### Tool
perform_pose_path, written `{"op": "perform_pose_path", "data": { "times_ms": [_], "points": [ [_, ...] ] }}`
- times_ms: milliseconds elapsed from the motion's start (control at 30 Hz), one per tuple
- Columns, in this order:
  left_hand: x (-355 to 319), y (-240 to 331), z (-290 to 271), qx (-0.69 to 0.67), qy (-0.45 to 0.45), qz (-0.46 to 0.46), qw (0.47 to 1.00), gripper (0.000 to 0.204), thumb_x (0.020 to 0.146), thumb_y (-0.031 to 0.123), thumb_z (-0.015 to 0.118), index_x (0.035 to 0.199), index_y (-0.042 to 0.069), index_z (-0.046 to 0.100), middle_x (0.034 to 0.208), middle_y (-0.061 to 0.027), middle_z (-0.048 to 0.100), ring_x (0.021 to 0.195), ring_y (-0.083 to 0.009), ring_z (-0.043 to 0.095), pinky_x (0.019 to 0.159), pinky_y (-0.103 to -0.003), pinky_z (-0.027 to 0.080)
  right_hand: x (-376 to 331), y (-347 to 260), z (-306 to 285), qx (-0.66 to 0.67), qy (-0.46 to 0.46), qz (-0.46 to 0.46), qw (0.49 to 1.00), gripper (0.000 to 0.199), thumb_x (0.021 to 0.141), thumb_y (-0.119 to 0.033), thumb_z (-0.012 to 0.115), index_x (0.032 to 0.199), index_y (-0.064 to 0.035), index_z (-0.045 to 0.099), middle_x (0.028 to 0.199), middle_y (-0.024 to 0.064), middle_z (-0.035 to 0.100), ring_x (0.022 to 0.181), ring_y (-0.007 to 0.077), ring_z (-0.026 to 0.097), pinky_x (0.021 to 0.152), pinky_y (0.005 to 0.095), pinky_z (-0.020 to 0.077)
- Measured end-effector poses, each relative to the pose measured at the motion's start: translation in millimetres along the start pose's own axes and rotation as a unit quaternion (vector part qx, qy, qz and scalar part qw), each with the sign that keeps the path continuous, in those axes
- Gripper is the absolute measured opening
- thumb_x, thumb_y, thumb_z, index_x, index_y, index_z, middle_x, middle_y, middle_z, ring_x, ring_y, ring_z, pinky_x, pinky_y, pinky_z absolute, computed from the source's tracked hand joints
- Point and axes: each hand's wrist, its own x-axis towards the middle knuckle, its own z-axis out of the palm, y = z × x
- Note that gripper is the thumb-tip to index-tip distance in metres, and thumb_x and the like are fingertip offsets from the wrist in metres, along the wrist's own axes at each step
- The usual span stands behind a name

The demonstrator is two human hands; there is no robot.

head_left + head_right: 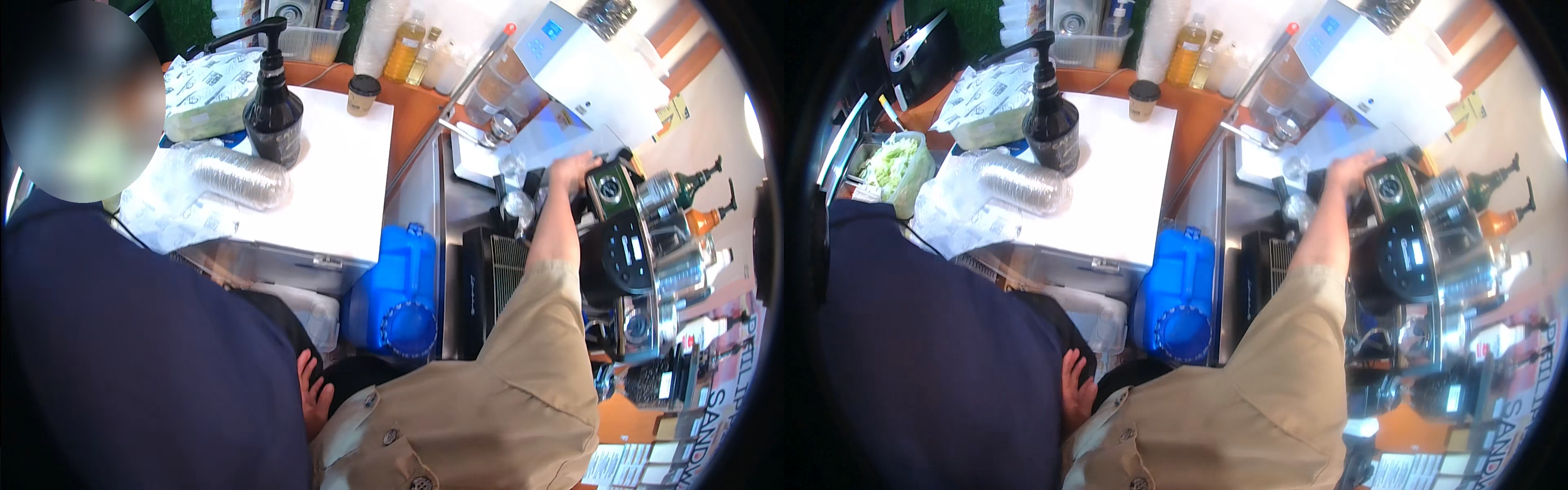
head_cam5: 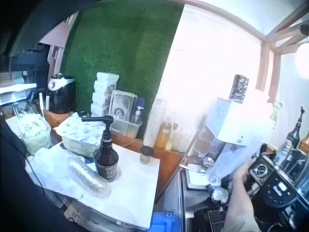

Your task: The person prepares a beverage by scooping ice into a plastic cup, adding a dark liquid, and stirring with a spoon. They then place a lid on the cup, add straws, and hand the finished drink to a customer at the counter.

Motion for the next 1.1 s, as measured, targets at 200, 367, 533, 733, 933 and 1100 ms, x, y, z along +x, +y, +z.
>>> {"op": "perform_pose_path", "data": {
  "times_ms": [200,367,533,733,933,1100],
  "points": [
    [-1,-46,-6,-0.014,0.077,-0.064,0.995,0.054,0.087,0.002,0.048,0.136,0.006,0.026,0.129,-0.0132,0.040,0.108,-0.0209,0.050,0.084,-0.033,0.046,55,73,76,0.088,0.147,0.050,0.984,0.078,0.078,-0.019,0.062,0.140,-0.0130,0.014,0.136,0.0209,0.034,0.118,0.0366,0.045,0.097,0.0459,0.0369],
    [-8,-24,2,-0.050,0.145,-0.188,0.970,0.037,0.089,0.006,0.048,0.125,0.002,0.040,0.115,-0.0133,0.051,0.092,-0.0165,0.057,0.067,-0.027,0.052,22,28,31,0.234,0.128,0.001,0.964,0.057,0.079,-0.018,0.065,0.126,-0.0025,0.037,0.123,0.0226,0.045,0.116,0.0373,0.043,0.099,0.0454,0.0321],
    [-7,-14,3,0.002,0.190,-0.161,0.969,0.031,0.091,0.010,0.049,0.121,0.003,0.043,0.112,-0.0117,0.053,0.086,-0.0136,0.058,0.063,-0.024,0.052,32,22,22,0.128,0.292,-0.085,0.944,0.058,0.073,-0.031,0.070,0.119,-0.0068,0.044,0.113,0.0166,0.042,0.105,0.0344,0.043,0.089,0.0439,0.0368],
    [-17,4,8,0.034,0.316,-0.098,0.943,0.026,0.089,0.010,0.053,0.114,0.004,0.051,0.102,-0.0074,0.058,0.082,-0.0128,0.058,0.062,-0.022,0.047,34,-27,-35,0.213,0.337,-0.103,0.911,0.061,0.071,-0.027,0.071,0.124,-0.0126,0.043,0.119,0.0124,0.040,0.116,0.0311,0.035,0.096,0.0524,0.0281],
    [-27,16,-21,0.044,0.386,-0.026,0.921,0.024,0.089,0.011,0.054,0.111,0.002,0.053,0.098,-0.0072,0.060,0.079,-0.0112,0.057,0.062,-0.021,0.047,-43,-103,-119,0.370,0.304,-0.290,0.829,0.054,0.068,-0.017,0.071,0.119,-0.0189,0.051,0.122,0.0082,0.041,0.122,0.0281,0.033,0.099,0.0598,0.0181],
    [4,60,-36,-0.249,0.284,0.031,0.925,0.054,0.086,0.029,0.055,0.129,0.005,0.032,0.114,-0.0143,0.053,0.098,-0.0227,0.053,0.082,-0.037,0.045,-214,-128,-213,0.639,0.188,-0.576,0.474,0.042,0.057,-0.011,0.077,0.097,-0.0131,0.065,0.105,0.0141,0.052,0.109,0.0306,0.049,0.103,0.0594,0.0190]
  ]
}}
